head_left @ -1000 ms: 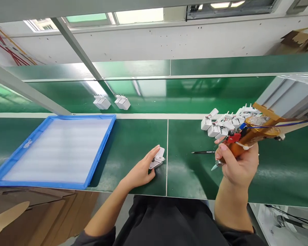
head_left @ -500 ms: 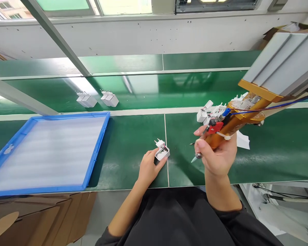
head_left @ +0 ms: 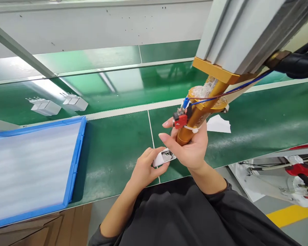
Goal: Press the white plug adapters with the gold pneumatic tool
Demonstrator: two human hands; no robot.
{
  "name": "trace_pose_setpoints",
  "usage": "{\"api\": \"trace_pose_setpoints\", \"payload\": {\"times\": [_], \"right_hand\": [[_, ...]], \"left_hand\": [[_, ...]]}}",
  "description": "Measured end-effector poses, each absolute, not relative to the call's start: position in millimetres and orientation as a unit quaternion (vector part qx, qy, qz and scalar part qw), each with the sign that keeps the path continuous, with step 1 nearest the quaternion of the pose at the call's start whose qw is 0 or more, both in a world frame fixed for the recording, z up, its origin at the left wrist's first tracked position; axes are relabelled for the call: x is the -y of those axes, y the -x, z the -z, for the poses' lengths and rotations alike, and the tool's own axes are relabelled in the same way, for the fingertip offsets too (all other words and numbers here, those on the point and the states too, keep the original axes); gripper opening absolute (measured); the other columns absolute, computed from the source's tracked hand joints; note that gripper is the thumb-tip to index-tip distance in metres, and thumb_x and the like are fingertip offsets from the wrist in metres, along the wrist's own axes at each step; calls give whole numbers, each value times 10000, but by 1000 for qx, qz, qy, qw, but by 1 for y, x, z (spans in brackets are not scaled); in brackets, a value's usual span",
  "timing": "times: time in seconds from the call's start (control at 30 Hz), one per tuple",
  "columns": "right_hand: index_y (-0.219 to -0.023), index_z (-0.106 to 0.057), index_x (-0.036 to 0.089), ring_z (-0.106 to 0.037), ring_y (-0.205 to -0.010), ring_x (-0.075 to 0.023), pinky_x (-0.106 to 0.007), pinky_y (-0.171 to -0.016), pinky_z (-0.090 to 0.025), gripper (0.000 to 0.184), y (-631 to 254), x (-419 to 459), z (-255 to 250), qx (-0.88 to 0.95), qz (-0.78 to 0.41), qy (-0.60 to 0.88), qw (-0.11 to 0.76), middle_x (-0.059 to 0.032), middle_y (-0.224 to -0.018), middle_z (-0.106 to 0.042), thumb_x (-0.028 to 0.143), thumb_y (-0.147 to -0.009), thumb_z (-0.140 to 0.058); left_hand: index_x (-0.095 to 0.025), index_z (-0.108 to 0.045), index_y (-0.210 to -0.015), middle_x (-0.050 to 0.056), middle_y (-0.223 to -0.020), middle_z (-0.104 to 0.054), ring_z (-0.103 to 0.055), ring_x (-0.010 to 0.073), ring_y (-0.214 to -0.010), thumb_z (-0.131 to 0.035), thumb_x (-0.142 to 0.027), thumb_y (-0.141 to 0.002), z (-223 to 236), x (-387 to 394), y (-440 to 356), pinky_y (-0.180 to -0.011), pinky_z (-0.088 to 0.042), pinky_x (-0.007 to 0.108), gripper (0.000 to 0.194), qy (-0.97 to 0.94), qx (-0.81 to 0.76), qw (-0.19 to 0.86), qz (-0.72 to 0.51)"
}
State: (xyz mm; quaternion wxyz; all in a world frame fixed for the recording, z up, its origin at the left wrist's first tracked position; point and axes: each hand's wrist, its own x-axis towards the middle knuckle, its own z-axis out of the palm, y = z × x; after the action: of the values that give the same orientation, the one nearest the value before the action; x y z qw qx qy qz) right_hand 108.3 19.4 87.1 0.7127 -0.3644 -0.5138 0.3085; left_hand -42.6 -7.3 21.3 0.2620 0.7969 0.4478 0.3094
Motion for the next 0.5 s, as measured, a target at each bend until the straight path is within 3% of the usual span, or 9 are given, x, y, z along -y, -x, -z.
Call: {"api": "trace_pose_setpoints", "payload": {"times": [0.17, 0.5], "right_hand": [[-970, -475, 271, -469, -446, -86, -269, -455, -428, 279, -113, -20, -82, 516, -335, 378, 692, 82, -667, -557, 190, -777, -658], [-1021, -500, 273, -533, -509, -108, -290, -489, -476, 305, -117, -22, -80, 530, -318, 391, 682, 45, -743, -638, 217, -777, -676]], "left_hand": [[-193, -675, -1085, 1, -780, -615, -551, 137, -656, -638, -282, -832, -26, 6, 41, -607, -456, 222, 271, -805, -443, 263, -295], [-200, -675, -1107, 2, -775, -640, -574, 145, -666, -641, -339, -860, -17, 6, 38, -610, -462, 235, 285, -800, -451, 268, -291]]}}
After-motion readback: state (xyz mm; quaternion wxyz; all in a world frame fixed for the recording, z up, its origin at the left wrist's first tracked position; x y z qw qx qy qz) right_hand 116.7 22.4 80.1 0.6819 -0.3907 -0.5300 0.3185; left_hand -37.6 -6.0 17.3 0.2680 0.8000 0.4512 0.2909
